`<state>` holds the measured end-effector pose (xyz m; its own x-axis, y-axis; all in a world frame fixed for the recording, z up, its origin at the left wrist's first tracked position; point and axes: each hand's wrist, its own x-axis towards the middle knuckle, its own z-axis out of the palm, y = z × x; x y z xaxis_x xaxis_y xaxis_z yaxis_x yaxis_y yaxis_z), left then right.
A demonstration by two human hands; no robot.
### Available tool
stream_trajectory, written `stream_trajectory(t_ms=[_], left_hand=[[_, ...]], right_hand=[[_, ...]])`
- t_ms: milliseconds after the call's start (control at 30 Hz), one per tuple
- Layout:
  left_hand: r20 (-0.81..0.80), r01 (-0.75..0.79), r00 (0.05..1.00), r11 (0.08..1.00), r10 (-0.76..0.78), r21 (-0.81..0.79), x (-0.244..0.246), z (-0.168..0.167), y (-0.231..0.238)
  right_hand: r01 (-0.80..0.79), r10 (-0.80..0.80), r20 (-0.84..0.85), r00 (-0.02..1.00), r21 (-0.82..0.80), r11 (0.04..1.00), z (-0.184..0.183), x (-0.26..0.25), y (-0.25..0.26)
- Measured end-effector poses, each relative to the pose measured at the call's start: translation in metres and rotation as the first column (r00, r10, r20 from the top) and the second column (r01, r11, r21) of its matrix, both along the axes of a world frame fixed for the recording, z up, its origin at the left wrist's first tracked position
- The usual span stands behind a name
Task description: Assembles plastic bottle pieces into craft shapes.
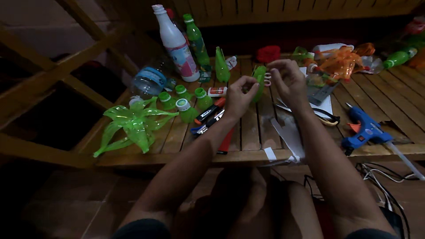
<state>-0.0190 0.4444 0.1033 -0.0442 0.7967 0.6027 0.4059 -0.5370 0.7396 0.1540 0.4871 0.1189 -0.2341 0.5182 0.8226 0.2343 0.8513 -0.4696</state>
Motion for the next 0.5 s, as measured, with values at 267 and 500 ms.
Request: stream_trajectory(t_ms=[267,500], left_hand=[[0.014,0.019,1.000,1.000,-0.019,0.006,0.0017,-0.0003,-0.0001],[-0.057,0.010,0.998,0.998,-0.006,0.062,0.0037,-0.0019,-0.0026]], right_hand=[[-0.178,0.179,0.017,0.984,-0.048,0.983,-0.0008,-0.0042,0.0032],[-0.184,0.185,0.015,0.983,-0.059,0.981,-0.0001,-0.0055,0.0005]])
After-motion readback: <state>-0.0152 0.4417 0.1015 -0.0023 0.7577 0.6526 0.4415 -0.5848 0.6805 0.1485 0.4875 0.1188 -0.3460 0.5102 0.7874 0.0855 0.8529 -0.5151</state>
